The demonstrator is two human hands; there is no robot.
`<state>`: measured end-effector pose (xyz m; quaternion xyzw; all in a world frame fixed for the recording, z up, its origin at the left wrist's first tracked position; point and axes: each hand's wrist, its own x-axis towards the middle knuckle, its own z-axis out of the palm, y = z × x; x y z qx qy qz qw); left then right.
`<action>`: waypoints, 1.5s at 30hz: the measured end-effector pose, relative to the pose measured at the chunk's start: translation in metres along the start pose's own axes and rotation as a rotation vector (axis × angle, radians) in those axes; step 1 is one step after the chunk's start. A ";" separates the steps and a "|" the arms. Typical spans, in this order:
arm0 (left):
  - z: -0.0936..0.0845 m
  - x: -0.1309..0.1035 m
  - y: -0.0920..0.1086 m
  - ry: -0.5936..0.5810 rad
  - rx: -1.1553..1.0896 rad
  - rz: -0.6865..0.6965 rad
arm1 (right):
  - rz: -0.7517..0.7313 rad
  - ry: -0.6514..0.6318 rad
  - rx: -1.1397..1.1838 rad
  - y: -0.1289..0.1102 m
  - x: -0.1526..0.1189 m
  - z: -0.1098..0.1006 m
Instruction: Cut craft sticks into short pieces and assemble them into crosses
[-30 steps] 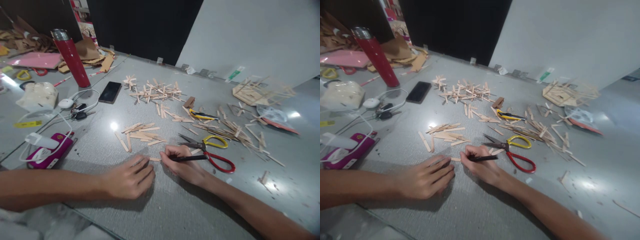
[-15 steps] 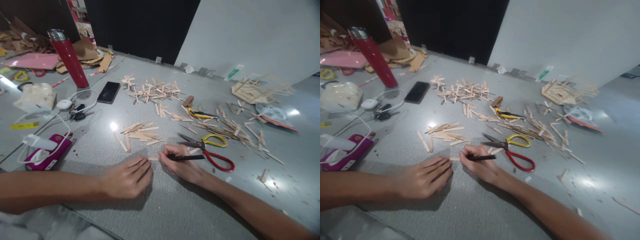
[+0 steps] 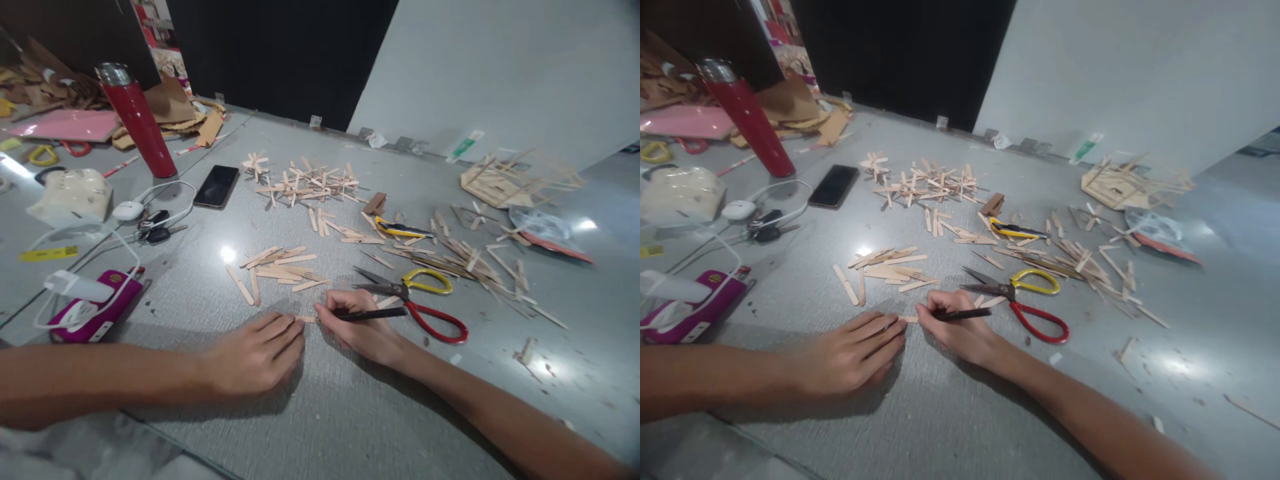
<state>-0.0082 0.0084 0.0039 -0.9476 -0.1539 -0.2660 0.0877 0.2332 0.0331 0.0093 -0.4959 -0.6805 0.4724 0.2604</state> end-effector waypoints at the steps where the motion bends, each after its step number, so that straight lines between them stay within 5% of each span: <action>1: 0.000 0.000 0.000 0.006 -0.005 -0.002 | 0.004 0.000 -0.002 0.000 0.000 0.000; 45: 0.004 -0.005 0.000 -0.011 -0.047 -0.041 | -0.031 -0.003 0.001 -0.002 0.005 0.003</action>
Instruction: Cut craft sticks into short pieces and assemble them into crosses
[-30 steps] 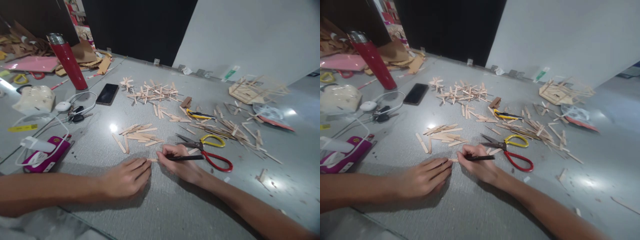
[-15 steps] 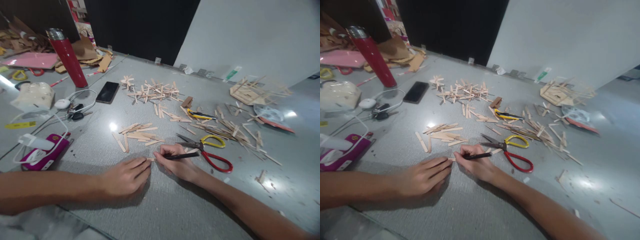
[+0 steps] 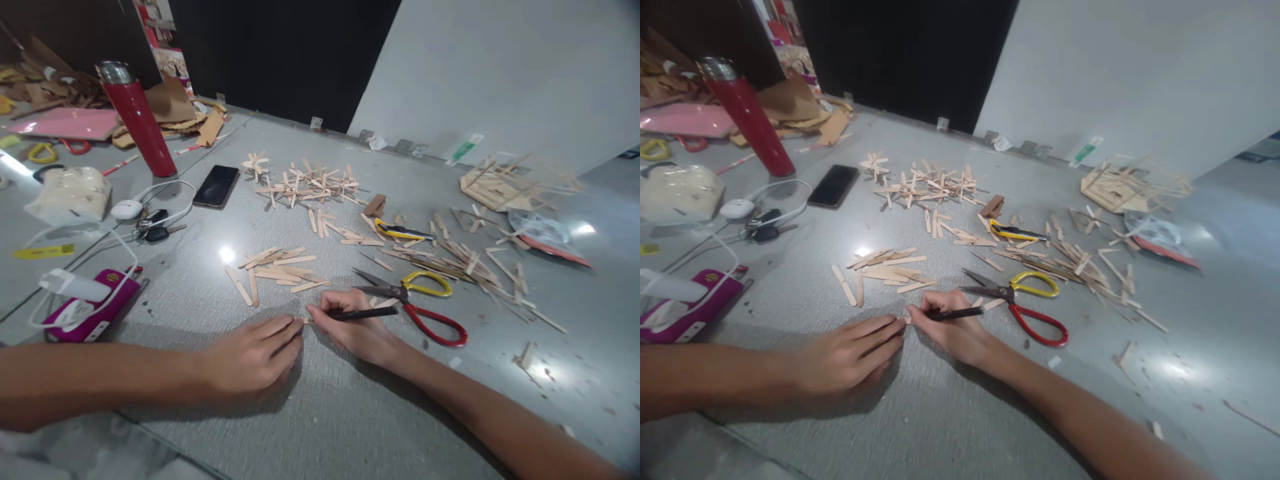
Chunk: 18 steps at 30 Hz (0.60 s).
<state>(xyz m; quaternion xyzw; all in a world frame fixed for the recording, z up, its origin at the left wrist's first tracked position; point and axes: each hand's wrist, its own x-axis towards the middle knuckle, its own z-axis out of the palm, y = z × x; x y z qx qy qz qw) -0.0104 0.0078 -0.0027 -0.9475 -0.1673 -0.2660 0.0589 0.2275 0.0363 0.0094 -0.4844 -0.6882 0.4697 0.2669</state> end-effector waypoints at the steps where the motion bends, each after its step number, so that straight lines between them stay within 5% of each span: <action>1: 0.000 0.001 0.000 0.009 0.001 0.000 | -0.004 0.002 -0.002 0.000 0.000 0.000; 18: -0.002 0.000 -0.001 -0.030 -0.016 -0.008 | -0.032 -0.019 -0.038 -0.002 0.001 -0.002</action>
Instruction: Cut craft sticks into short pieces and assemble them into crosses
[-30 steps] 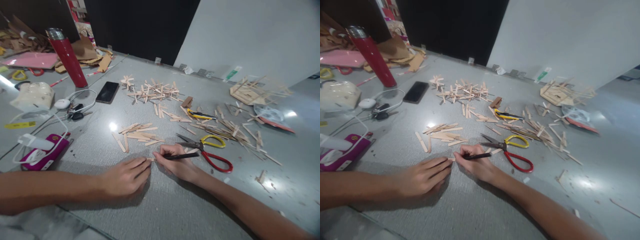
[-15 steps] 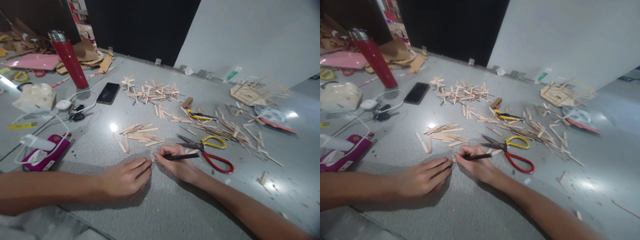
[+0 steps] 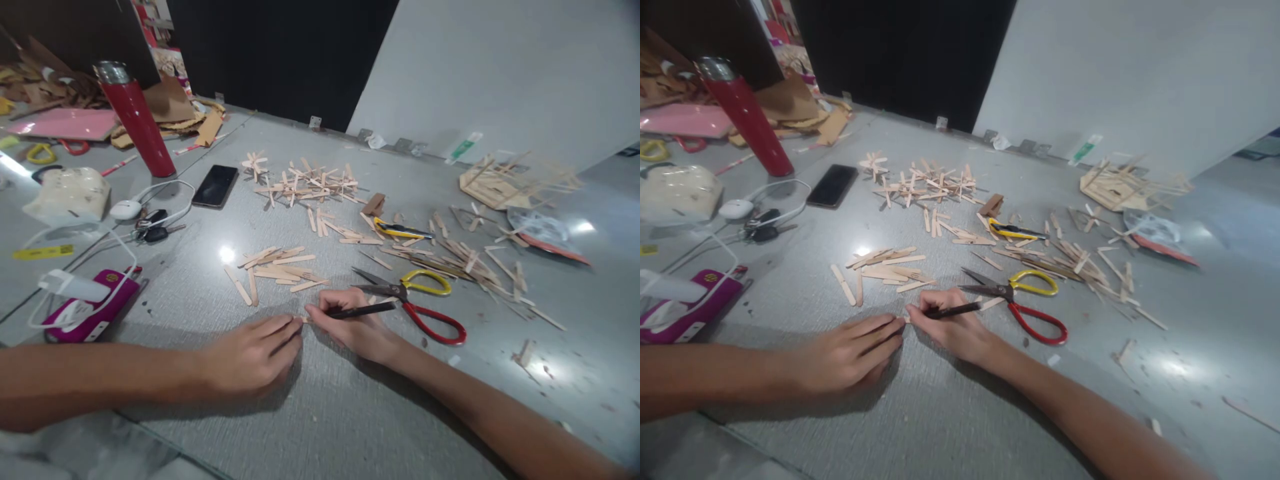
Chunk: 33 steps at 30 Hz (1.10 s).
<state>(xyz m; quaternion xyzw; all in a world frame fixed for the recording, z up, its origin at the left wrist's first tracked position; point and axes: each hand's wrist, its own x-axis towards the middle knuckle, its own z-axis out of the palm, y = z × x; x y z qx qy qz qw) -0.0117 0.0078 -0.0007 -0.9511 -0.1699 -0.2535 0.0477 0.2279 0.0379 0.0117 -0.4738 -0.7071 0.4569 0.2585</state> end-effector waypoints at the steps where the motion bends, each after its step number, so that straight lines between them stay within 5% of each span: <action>1: 0.000 0.001 0.000 0.009 0.002 0.002 | -0.002 -0.002 -0.001 0.000 0.000 0.000; 18: -0.001 0.002 0.000 -0.003 0.016 0.002 | 0.061 0.025 0.037 0.004 0.000 0.002; 33: -0.009 0.006 -0.001 -0.014 0.071 0.044 | -0.025 0.044 -0.037 0.000 0.001 0.000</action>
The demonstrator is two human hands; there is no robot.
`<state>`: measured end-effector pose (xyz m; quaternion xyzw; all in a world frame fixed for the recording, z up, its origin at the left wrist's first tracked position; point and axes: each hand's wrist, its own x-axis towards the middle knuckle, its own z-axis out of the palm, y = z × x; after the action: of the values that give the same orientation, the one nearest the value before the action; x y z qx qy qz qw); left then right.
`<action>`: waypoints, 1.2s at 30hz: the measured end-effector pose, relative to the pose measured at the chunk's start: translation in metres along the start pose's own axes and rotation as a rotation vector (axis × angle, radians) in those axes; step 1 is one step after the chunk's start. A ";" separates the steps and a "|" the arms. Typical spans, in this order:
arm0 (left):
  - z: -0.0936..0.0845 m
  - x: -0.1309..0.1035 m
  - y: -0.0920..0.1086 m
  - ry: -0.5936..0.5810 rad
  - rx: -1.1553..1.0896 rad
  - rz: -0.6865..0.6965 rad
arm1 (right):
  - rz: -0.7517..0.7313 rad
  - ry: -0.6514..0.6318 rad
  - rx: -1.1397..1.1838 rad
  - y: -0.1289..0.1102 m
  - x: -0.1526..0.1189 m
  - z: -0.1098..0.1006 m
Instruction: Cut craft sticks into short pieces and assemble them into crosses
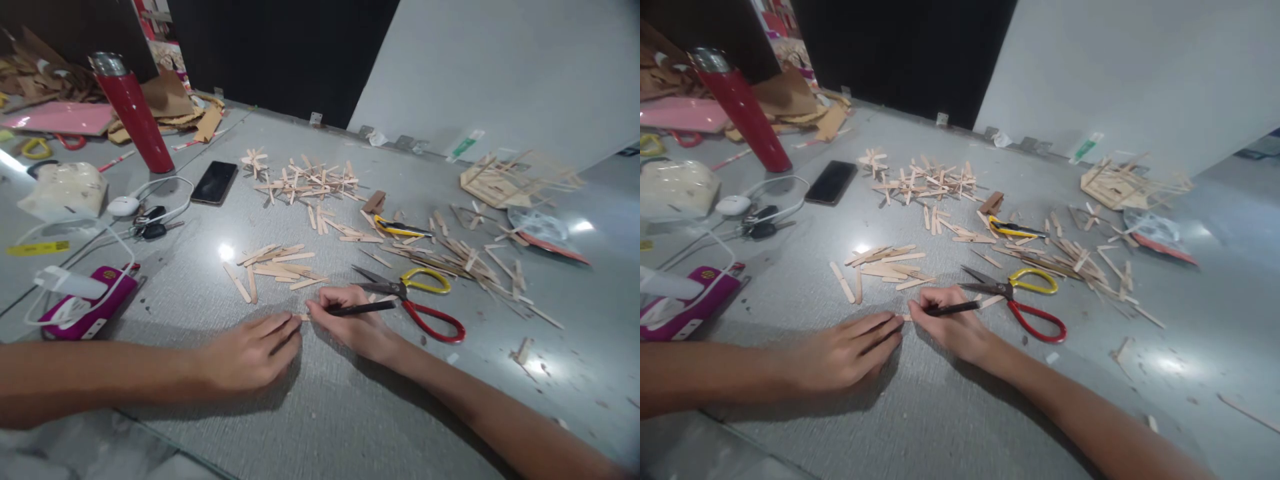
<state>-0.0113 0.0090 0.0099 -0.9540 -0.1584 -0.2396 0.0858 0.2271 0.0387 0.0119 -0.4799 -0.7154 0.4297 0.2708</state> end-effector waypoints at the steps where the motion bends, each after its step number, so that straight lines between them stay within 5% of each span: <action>1: 0.000 0.000 0.000 -0.006 0.001 0.000 | -0.002 -0.001 -0.003 0.000 0.000 0.000; 36: 0.000 -0.001 0.000 -0.032 -0.004 0.004 | 0.003 0.037 -0.020 0.000 -0.001 -0.002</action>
<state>-0.0120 0.0086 0.0091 -0.9583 -0.1573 -0.2242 0.0818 0.2292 0.0387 0.0128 -0.4917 -0.7137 0.4139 0.2784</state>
